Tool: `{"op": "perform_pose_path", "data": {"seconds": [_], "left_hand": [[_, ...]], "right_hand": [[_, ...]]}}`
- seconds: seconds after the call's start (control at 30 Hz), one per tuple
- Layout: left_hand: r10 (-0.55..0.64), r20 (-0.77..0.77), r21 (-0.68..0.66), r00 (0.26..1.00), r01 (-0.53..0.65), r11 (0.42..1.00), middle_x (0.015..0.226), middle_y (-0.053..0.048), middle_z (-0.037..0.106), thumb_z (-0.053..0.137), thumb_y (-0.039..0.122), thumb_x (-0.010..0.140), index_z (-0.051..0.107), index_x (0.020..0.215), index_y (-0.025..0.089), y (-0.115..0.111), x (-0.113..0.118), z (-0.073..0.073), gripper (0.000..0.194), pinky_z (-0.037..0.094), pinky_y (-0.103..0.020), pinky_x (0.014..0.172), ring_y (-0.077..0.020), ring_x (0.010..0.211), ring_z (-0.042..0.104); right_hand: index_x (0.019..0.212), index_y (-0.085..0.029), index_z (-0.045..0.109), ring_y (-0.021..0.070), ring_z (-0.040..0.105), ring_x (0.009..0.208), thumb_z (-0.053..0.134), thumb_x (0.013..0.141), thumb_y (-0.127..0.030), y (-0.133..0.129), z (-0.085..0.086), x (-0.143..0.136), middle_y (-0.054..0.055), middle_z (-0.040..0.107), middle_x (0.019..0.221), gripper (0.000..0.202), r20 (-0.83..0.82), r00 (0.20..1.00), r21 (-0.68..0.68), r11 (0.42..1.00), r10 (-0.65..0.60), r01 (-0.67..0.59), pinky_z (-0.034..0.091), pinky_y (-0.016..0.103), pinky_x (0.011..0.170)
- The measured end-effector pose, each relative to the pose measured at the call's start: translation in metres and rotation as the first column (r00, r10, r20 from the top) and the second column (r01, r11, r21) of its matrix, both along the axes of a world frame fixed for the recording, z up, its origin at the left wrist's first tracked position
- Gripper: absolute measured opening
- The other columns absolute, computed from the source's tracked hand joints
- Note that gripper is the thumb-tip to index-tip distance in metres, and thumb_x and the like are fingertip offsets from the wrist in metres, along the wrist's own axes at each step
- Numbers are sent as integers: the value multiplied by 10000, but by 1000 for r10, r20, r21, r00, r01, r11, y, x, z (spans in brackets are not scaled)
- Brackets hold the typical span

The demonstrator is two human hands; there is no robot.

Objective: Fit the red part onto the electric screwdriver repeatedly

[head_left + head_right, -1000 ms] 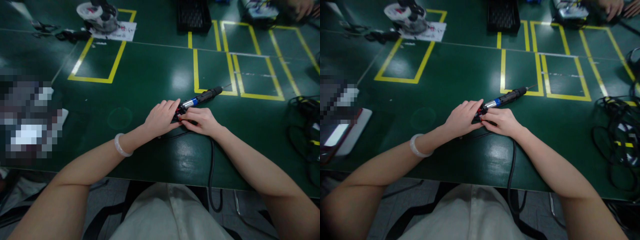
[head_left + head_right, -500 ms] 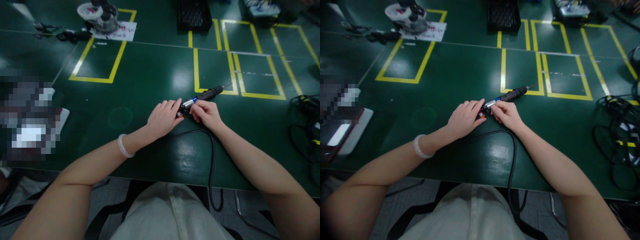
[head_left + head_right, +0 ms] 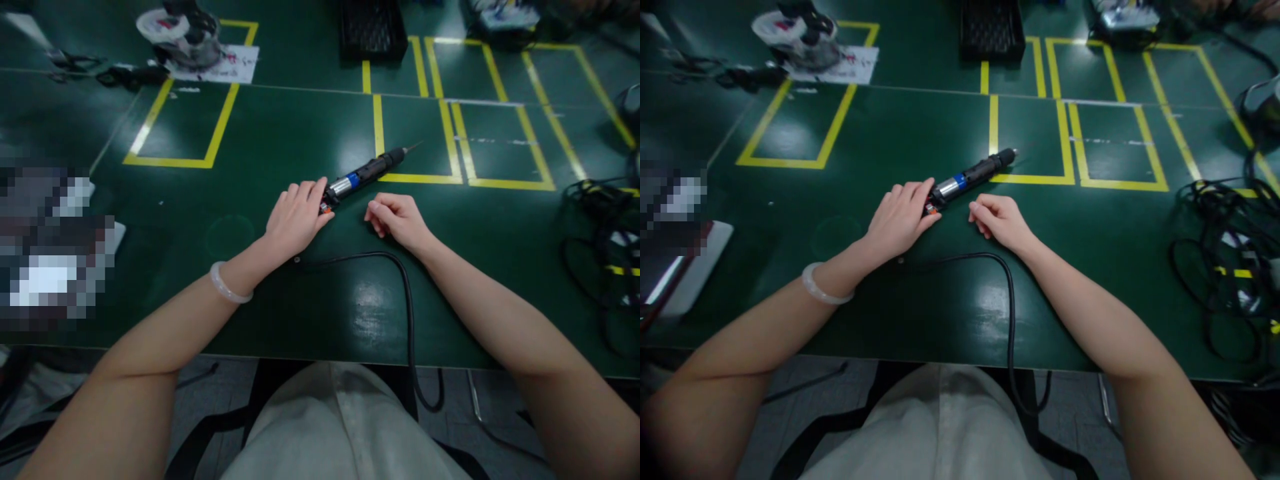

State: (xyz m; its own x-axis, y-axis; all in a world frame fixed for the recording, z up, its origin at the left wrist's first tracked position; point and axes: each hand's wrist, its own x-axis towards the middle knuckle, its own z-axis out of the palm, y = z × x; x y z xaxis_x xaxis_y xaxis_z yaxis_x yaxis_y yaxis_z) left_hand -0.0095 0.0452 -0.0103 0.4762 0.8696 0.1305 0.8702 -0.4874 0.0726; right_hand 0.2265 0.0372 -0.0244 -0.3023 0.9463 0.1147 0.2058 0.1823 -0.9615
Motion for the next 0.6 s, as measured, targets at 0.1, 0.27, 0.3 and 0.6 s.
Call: {"op": "perform_pose_path", "data": {"seconds": [0.1, 0.27, 0.3, 0.6], "left_hand": [[81, 3, 30, 997, -81, 996, 1350, -244, 542, 567, 404, 1016, 379, 1532, 81, 18, -21, -4, 637, 454, -482, 969, -406, 1195, 539], [272, 41, 21, 961, -273, 962, 1349, -240, 534, 430, 580, 1036, 383, 1519, 110, 46, -66, -7, 676, 421, -527, 954, -430, 1220, 495], [319, 43, 2, 947, -319, 948, 1369, -222, 521, 383, 620, 1039, 371, 1523, 123, 51, -76, -6, 695, 400, -530, 965, -424, 1237, 471], [679, -24, 18, 734, -679, 734, 1456, -27, 395, 53, 770, 996, 263, 1425, 160, 89, -165, -12, 775, 252, -515, 1073, -291, 1264, 341]], "right_hand": [[712, -175, 622, 69, 473, 399, 600, 933, -612, 1, -2, 1, -41, 533, 488, 491, -1, 1000, 2, 1000, 18, -18, 337, 218, 432], [727, -175, 631, 70, 482, 405, 592, 943, -601, 2, -4, 2, -43, 538, 491, 478, -2, 1000, -5, 999, 31, -31, 337, 216, 438], [725, -176, 631, 71, 482, 405, 594, 940, -605, 2, -4, 2, -44, 537, 490, 481, -2, 999, -5, 999, 32, -32, 336, 216, 438], [739, -169, 638, 69, 489, 417, 593, 954, -563, 1, -5, 2, -46, 538, 502, 451, 20, 999, 2, 999, 37, -37, 350, 214, 448]]}}
